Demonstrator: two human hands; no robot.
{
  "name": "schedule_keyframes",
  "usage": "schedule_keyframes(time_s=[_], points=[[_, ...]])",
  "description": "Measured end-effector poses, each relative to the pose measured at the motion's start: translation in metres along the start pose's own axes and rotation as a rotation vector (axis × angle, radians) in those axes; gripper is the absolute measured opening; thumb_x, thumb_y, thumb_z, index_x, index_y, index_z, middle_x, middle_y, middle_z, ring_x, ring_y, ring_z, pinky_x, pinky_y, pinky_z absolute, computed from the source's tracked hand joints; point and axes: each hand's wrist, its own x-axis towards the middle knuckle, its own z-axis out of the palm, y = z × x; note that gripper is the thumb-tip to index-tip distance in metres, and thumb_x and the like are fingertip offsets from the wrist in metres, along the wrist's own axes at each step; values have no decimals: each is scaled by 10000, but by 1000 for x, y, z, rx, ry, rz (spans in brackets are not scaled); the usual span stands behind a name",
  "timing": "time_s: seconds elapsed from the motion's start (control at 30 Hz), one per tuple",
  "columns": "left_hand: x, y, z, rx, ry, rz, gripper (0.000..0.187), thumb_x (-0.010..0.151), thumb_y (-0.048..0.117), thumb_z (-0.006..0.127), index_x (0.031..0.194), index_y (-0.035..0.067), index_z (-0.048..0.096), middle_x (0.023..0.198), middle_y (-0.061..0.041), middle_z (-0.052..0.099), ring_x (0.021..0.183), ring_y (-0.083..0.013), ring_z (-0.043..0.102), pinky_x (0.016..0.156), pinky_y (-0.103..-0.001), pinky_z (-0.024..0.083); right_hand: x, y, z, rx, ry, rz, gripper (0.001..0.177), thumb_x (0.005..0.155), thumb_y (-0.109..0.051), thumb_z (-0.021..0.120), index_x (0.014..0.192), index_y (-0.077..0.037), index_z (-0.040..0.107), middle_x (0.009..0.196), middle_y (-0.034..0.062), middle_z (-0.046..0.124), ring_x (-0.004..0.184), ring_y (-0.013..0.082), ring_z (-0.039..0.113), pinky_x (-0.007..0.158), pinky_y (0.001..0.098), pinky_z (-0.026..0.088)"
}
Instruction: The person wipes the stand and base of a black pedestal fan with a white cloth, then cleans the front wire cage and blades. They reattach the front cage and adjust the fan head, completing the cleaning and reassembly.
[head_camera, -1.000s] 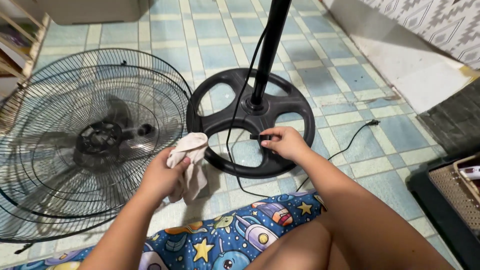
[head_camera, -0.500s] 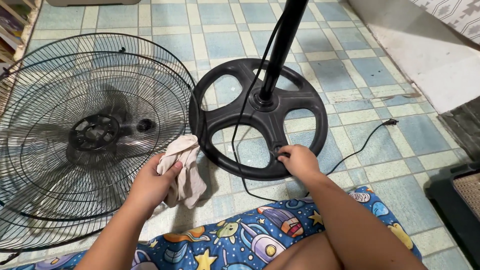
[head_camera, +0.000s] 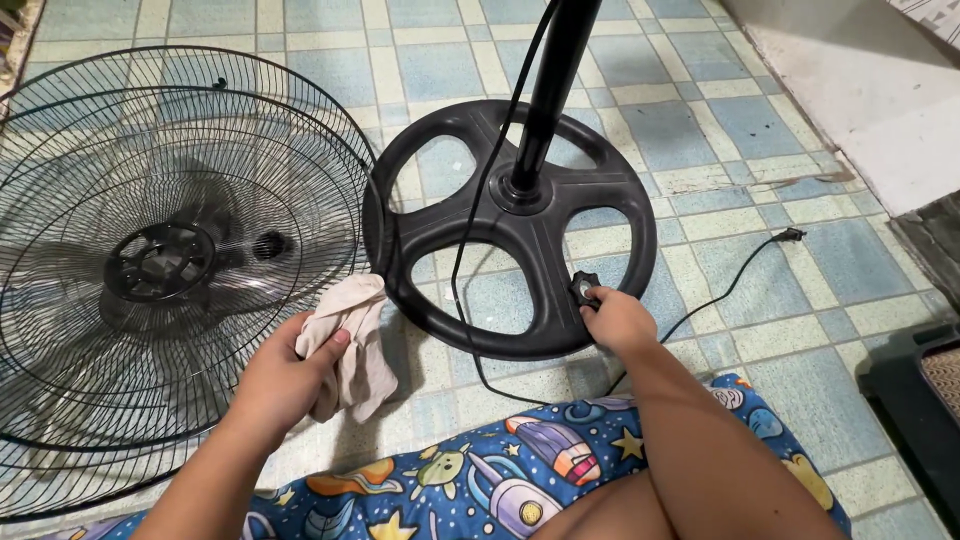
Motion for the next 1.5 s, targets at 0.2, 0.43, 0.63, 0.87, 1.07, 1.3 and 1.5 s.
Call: schedule_keyframes(time_s=[0.2, 0.43, 0.63, 0.87, 1.07, 1.3, 1.5], points=[[-7, 18, 22, 473, 81, 178, 460, 837, 399, 755, 1257, 222, 694, 973, -78, 784, 839, -232, 748, 754, -377, 568, 14, 6, 8, 81, 56, 20, 421, 918, -386, 692, 1314, -242, 693, 1173, 108, 750, 1103, 310, 698, 958, 423, 542], [1, 33, 45, 622, 44, 63, 462, 879, 429, 725, 1303, 250, 686, 946, -108, 784, 829, -276, 754, 761, -400, 573, 12, 3, 1, 112, -17, 99, 440, 956, -380, 643, 1379, -264, 632, 1262, 108, 713, 1161, 317, 672, 983, 428, 527], [16, 19, 33, 241, 63, 4, 364, 901, 310, 737, 1177, 73, 743, 891, -153, 778, 733, -254, 744, 689, -388, 571, 19, 5, 2, 91, -76, 82, 471, 985, -372, 579, 1454, -350, 548, 1411, 80, 600, 1222, 318, 624, 1016, 433, 512], [19, 8, 29, 97, 85, 19, 357, 910, 277, 748, 1199, 69, 729, 929, -135, 812, 784, -216, 738, 723, -356, 564, 6, -17, -14, 152, 232, -28, 380, 932, -320, 617, 1305, -263, 661, 1305, 37, 645, 1141, 276, 655, 961, 425, 522], [28, -9, 18, -167, 48, 139, 363, 882, 219, 713, 1217, 80, 710, 993, -72, 799, 844, -159, 719, 756, -309, 552, -40, -75, -39, 374, 309, -511, 296, 901, -265, 678, 1177, -172, 731, 1122, 55, 732, 950, 250, 703, 832, 373, 563], [10, -11, -19, -536, -80, -81, 388, 887, 132, 585, 1256, 92, 699, 958, -59, 750, 812, -177, 681, 719, -338, 549, -86, -157, -37, 558, -139, -758, 408, 853, -280, 747, 1231, -132, 705, 1167, 94, 735, 953, 155, 757, 728, 337, 595], [-13, 15, -58, -682, -149, -80, 402, 899, 134, 574, 1293, 116, 653, 1066, -70, 760, 898, -197, 723, 769, -356, 569, -128, -260, -21, 649, -483, -833, 891, 747, -344, 841, 1494, -126, 407, 1356, 118, 577, 1055, 194, 697, 853, 372, 594]])
